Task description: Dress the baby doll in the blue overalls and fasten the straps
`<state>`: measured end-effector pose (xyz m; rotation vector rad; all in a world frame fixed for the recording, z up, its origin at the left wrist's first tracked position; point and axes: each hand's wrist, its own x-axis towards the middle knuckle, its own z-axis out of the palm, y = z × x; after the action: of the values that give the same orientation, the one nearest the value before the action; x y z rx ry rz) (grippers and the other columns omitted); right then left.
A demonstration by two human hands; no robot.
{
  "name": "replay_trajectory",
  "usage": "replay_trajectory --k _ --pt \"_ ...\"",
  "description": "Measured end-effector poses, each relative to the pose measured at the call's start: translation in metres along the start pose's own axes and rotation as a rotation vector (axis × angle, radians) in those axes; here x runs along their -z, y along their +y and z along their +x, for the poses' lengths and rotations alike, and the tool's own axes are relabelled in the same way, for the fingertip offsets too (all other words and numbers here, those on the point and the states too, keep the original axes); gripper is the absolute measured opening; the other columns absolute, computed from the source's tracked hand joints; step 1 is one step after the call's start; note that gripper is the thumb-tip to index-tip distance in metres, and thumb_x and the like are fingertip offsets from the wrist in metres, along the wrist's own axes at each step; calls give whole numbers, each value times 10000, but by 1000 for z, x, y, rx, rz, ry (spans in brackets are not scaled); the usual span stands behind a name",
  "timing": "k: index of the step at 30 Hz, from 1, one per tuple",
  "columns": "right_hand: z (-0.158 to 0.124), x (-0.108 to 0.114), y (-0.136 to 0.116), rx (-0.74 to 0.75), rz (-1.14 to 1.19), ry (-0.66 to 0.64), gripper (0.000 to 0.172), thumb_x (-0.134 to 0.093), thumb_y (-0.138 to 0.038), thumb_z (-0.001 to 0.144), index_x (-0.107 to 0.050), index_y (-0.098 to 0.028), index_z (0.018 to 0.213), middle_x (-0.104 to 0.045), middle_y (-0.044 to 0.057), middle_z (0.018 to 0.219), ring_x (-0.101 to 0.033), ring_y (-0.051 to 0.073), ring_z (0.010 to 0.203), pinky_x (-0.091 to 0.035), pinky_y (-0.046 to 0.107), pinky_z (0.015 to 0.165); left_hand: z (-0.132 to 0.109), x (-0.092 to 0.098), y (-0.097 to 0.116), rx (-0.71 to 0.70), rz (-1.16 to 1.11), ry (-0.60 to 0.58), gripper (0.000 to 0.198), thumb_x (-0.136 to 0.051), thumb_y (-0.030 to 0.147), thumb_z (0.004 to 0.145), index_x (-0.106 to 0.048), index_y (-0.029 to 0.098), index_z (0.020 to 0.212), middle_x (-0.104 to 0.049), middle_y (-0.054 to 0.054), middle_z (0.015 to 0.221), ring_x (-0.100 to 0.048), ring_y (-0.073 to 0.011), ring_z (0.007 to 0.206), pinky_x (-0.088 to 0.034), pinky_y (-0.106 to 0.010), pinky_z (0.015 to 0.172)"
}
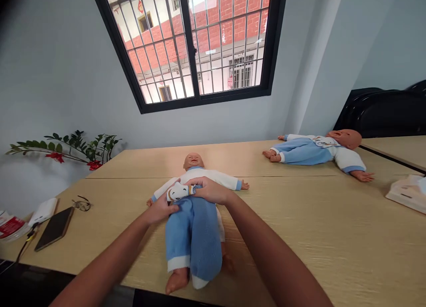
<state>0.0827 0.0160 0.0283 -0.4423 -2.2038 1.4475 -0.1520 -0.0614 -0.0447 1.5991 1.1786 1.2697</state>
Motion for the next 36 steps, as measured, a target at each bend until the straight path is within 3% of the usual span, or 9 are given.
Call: replay_trajectory --k 3,8,11,14,18,25,28,32,36 --pt "-5 15 -3 -66 -192 17 282 -658 -424 855 -716 -191 1003 -717 37 1012 -623 212 923 -466 307 815 31 8 -8 84 -308 -11 613 -946 492 578 -695 159 1027 -740 -70 914 -686 -221 831 -552 -328 777" --pt "-12 41 4 -284 -509 -77 221 -700 -409 790 -624 -204 761 -591 -3 731 -485 159 664 -326 285 587 42 24 -19 31 -436 221 464 -725 641 824 -546 222 911 -390 106 559 -338 -61 439 -317 -159 443" --pt "-12 44 5 -225 -502 -114 233 -664 -383 812 -548 -211 707 -505 -32 690 -421 139 636 -291 281 572 45 19 -14 25 -390 216 547 -816 584 755 -601 212 1093 -579 43 728 -500 -82 556 -411 -174 509" --pt "-9 38 0 -81 -426 -38 202 -664 -389 836 -599 -200 808 -563 -19 803 -466 147 719 -348 267 629 53 5 4 -37 -109 -65 773 -944 452 598 -649 180 1258 -711 -81 1088 -665 -223 952 -536 -285 810" --pt "-11 32 -8 -26 -242 23 293 -683 -450 871 -665 -182 987 -624 9 918 -529 170 825 -417 267 714 70 -5 29 -18 132 -428 417 -843 428 754 -768 166 1071 -763 -78 1036 -682 -282 987 -519 -350 900" --pt "-22 45 -14 -168 -114 -78 313 -701 -405 855 -652 -178 1065 -638 5 904 -565 167 796 -450 262 695 87 -9 6 165 -552 -144 519 -832 484 722 -740 113 1074 -780 -119 998 -727 -284 889 -555 -407 894" --pt "-20 44 -15 -145 -230 -60 224 -666 -320 859 -685 -172 1027 -681 21 980 -594 192 881 -466 285 777 84 -20 -6 197 -561 -203 638 -826 587 709 -724 105 1116 -776 -142 1024 -727 -305 925 -541 -465 952" --pt "-14 38 -18 -43 -256 37 267 -644 -249 850 -689 -166 1100 -706 18 1053 -598 194 935 -458 294 834 81 -26 0 76 -306 -469 779 -949 555 545 -717 161 1177 -746 -113 1186 -659 -320 1137 -431 -471 1118" --pt "-15 39 -14 -119 -208 -23 285 -668 -372 885 -696 -158 1072 -708 34 1045 -607 188 916 -471 276 791 82 -22 10 96 -197 -514 591 -896 460 703 -721 191 1199 -725 -97 1254 -628 -297 1205 -409 -449 1139"
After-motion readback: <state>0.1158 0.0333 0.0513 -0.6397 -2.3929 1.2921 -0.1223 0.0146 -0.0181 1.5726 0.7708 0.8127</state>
